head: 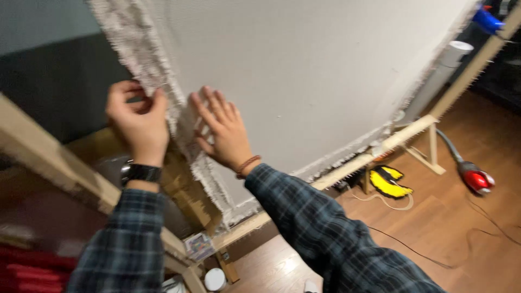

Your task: Preparing a rug canvas on a frame and using a tufting gun to apply yarn

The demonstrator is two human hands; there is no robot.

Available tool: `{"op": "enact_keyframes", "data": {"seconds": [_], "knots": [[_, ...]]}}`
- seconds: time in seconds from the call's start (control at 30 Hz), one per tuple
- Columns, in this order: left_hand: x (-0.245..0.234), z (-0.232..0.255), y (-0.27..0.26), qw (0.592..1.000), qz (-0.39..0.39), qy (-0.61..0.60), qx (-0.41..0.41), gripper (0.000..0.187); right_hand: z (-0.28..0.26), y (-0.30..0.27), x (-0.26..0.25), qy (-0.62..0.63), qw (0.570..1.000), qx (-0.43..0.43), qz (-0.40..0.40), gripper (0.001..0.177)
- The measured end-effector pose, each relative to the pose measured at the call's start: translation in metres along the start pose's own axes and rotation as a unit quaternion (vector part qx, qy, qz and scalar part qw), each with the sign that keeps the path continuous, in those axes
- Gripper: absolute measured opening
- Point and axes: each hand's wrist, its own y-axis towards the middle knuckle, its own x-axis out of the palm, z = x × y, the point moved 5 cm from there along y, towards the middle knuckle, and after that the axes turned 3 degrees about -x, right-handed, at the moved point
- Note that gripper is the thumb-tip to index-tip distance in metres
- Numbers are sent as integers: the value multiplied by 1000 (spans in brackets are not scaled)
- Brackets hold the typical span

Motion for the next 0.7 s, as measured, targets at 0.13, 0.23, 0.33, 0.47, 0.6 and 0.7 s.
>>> {"op": "enact_keyframes", "data": {"seconds": [0.13,0.23,0.33,0.47,0.6,0.7], "knots": [[-7,12,0,1000,16,15,10,34,1,1,7,-33,999,1,-1,104],[-8,-3,-3,997,-15,-72,-19,36,-1,3,11,-46,999,-4,-19,94],[-9,-10,-5,992,-17,-115,-44,33,-1,7,10,-80,996,-10,-25,95],[-16,0,-1,991,-29,-116,-67,26,-3,9,3,-64,998,-13,-12,94],[-13,-11,-4,987,-32,-128,-96,22,14,13,0,-34,997,9,73,83],[-15,-14,-8,986,-39,-120,-111,21,30,15,-5,-44,995,35,77,82]]}}
